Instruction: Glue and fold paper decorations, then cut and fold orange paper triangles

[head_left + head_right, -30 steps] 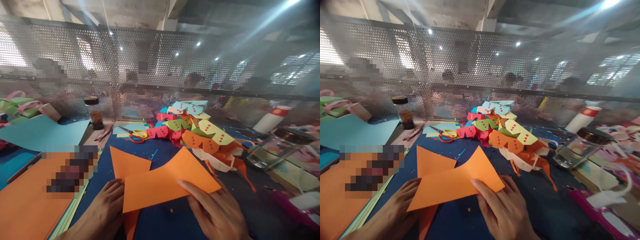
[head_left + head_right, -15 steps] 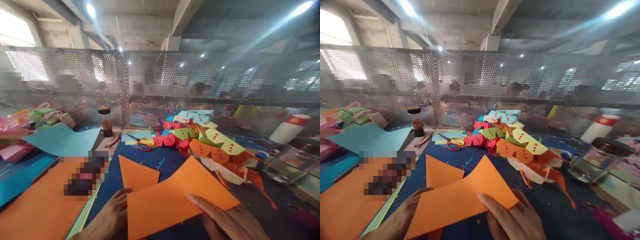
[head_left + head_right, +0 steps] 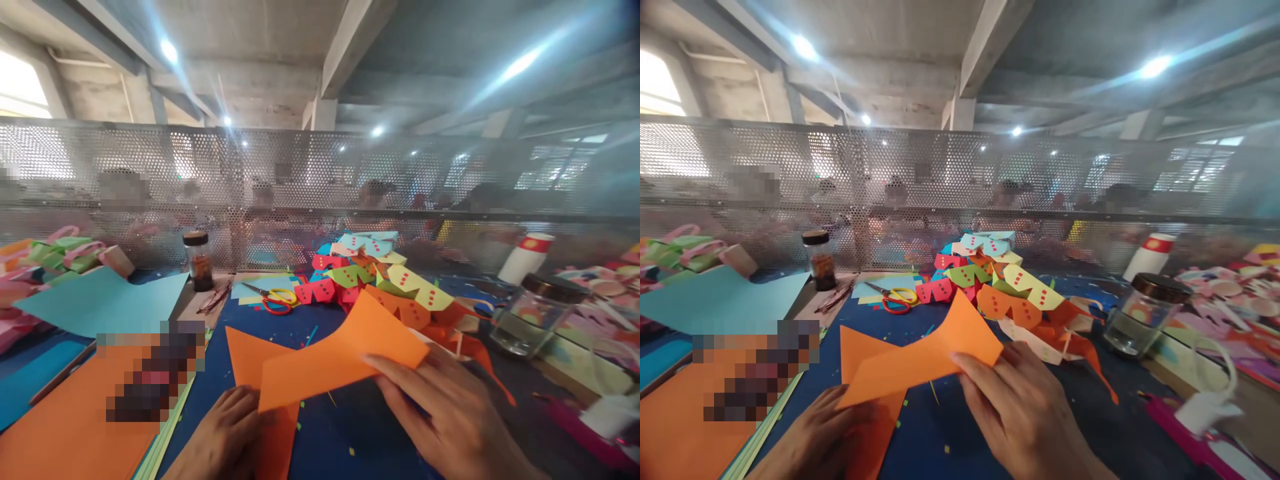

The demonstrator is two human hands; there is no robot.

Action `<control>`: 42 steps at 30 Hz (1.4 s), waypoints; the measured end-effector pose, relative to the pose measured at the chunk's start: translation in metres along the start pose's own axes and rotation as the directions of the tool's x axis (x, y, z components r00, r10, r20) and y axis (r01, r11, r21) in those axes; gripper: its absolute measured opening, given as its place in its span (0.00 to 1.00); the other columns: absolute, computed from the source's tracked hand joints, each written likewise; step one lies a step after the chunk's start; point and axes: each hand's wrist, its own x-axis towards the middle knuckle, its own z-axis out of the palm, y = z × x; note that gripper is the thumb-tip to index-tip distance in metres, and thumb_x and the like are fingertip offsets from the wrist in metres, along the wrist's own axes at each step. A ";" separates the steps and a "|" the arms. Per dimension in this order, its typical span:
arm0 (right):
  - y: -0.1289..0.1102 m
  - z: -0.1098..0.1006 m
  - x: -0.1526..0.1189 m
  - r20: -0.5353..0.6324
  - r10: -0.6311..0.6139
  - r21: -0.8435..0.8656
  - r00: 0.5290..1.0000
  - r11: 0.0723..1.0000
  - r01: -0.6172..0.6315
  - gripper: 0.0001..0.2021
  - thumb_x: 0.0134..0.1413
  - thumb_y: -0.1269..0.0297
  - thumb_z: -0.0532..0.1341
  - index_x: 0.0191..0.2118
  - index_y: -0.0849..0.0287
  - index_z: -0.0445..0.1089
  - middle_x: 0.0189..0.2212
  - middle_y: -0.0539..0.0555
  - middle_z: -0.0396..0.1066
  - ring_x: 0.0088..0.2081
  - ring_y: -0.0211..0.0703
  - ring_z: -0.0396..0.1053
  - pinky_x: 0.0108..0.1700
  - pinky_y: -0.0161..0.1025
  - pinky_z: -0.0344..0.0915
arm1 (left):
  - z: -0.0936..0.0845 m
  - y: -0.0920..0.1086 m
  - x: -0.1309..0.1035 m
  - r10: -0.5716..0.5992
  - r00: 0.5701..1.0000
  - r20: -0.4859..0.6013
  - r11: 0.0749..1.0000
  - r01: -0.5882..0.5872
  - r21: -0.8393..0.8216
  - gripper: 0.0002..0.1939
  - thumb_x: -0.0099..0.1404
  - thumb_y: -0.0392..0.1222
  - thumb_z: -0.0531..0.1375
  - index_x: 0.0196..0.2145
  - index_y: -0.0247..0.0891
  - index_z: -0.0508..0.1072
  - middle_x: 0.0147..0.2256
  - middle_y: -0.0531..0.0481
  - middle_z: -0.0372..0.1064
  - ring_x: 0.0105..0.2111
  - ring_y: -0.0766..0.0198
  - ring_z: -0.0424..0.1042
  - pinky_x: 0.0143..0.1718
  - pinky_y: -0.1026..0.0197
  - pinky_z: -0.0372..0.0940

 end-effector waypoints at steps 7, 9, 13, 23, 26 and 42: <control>0.029 0.062 0.070 0.167 0.145 0.018 0.975 0.988 -0.150 0.13 0.68 0.64 0.56 0.42 0.55 0.80 0.27 0.51 0.79 0.31 0.41 0.73 0.38 0.39 0.64 | 0.011 -0.009 -0.004 0.043 0.998 0.053 0.997 -0.040 -0.066 0.11 0.74 0.37 0.51 0.48 0.43 0.72 0.44 0.47 0.77 0.46 0.61 0.76 0.51 0.59 0.70; 0.036 0.094 0.087 0.362 0.264 -0.103 0.894 0.964 -0.243 0.14 0.69 0.63 0.55 0.46 0.53 0.80 0.30 0.52 0.80 0.34 0.41 0.74 0.42 0.39 0.63 | 0.011 -0.009 -0.004 0.047 0.997 0.059 0.996 -0.042 -0.080 0.11 0.75 0.39 0.51 0.49 0.43 0.72 0.44 0.47 0.77 0.46 0.61 0.76 0.50 0.60 0.70; 0.043 0.156 0.106 0.465 0.317 -0.163 0.827 0.948 -0.272 0.17 0.71 0.61 0.52 0.48 0.55 0.79 0.37 0.56 0.81 0.38 0.44 0.77 0.44 0.39 0.64 | 0.002 -0.002 0.001 0.035 0.993 0.115 0.996 -0.025 -0.084 0.13 0.71 0.33 0.56 0.51 0.44 0.71 0.46 0.50 0.77 0.47 0.63 0.75 0.52 0.60 0.69; 0.044 0.244 0.098 0.720 0.241 -0.190 0.650 0.970 -0.149 0.16 0.66 0.57 0.62 0.52 0.62 0.70 0.50 0.58 0.72 0.47 0.48 0.73 0.50 0.51 0.71 | 0.014 -0.007 -0.006 0.046 0.997 0.066 0.996 -0.041 -0.074 0.14 0.77 0.44 0.49 0.51 0.44 0.71 0.44 0.47 0.76 0.45 0.61 0.75 0.49 0.58 0.71; 0.046 0.252 0.093 0.761 0.224 -0.185 0.609 0.974 -0.128 0.16 0.66 0.58 0.62 0.54 0.62 0.69 0.51 0.58 0.71 0.48 0.48 0.73 0.49 0.51 0.72 | 0.014 -0.005 -0.005 0.029 0.998 0.055 0.998 -0.026 -0.054 0.13 0.77 0.42 0.49 0.50 0.44 0.72 0.43 0.47 0.76 0.44 0.61 0.75 0.48 0.59 0.71; 0.050 0.268 0.084 0.761 0.195 -0.125 0.618 0.980 -0.156 0.16 0.66 0.58 0.62 0.54 0.61 0.69 0.51 0.58 0.71 0.48 0.48 0.73 0.49 0.51 0.72 | 0.005 -0.008 -0.001 0.083 0.993 0.087 0.995 -0.087 0.050 0.07 0.73 0.44 0.58 0.47 0.44 0.73 0.42 0.51 0.77 0.42 0.64 0.78 0.49 0.63 0.72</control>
